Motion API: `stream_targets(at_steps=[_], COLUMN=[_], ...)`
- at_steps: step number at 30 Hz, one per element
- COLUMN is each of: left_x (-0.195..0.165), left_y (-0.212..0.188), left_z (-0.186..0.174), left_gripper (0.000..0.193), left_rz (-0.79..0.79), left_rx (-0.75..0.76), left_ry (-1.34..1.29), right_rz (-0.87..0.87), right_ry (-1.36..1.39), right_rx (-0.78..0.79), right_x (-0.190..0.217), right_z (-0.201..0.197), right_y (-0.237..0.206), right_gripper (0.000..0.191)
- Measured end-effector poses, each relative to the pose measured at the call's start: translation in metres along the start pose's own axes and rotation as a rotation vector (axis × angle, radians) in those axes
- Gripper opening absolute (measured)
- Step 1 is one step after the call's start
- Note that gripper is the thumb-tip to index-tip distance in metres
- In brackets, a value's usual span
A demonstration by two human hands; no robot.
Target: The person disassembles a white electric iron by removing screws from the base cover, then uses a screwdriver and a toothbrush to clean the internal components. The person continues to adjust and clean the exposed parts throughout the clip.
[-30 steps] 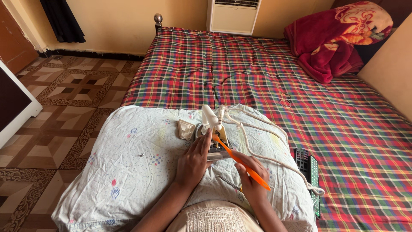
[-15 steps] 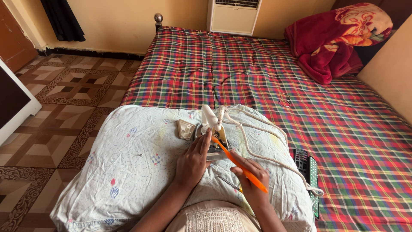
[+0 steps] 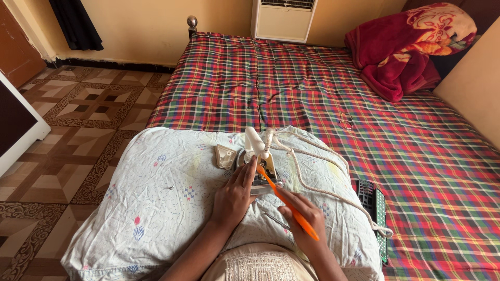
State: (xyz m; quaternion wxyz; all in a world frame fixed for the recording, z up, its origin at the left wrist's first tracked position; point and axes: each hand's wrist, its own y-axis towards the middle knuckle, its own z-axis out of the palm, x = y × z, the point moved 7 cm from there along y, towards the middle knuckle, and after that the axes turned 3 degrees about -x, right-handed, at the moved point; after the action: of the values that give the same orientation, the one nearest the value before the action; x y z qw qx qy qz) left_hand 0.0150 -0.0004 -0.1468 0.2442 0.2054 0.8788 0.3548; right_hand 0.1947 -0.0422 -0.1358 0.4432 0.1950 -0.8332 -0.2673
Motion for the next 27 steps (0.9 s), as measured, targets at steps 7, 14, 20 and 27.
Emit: stream_targets(at_steps=[7, 14, 20, 27], left_x=[0.0, 0.002, -0.001, 0.001], left_y=[-0.001, -0.002, -0.002, -0.002], left_z=[0.003, 0.004, 0.002, 0.003], left_gripper=[0.109, 0.111, 0.107, 0.11], left_rz=[0.023, -0.002, 0.042, 0.03], left_rx=[-0.033, 0.008, -0.029, -0.013], left_ry=[0.03, -0.014, 0.02, 0.017], right_rz=[0.043, -0.012, 0.005, -0.145], right_ry=[-0.014, 0.024, -0.012, -0.001], right_rx=[-0.068, -0.085, -0.1, -0.128], right_x=[-0.003, 0.002, -0.003, 0.006], right_z=[-0.015, -0.013, -0.018, -0.025], right_y=[-0.001, -0.004, -0.005, -0.004], right_gripper=[0.026, 0.025, 0.024, 0.022])
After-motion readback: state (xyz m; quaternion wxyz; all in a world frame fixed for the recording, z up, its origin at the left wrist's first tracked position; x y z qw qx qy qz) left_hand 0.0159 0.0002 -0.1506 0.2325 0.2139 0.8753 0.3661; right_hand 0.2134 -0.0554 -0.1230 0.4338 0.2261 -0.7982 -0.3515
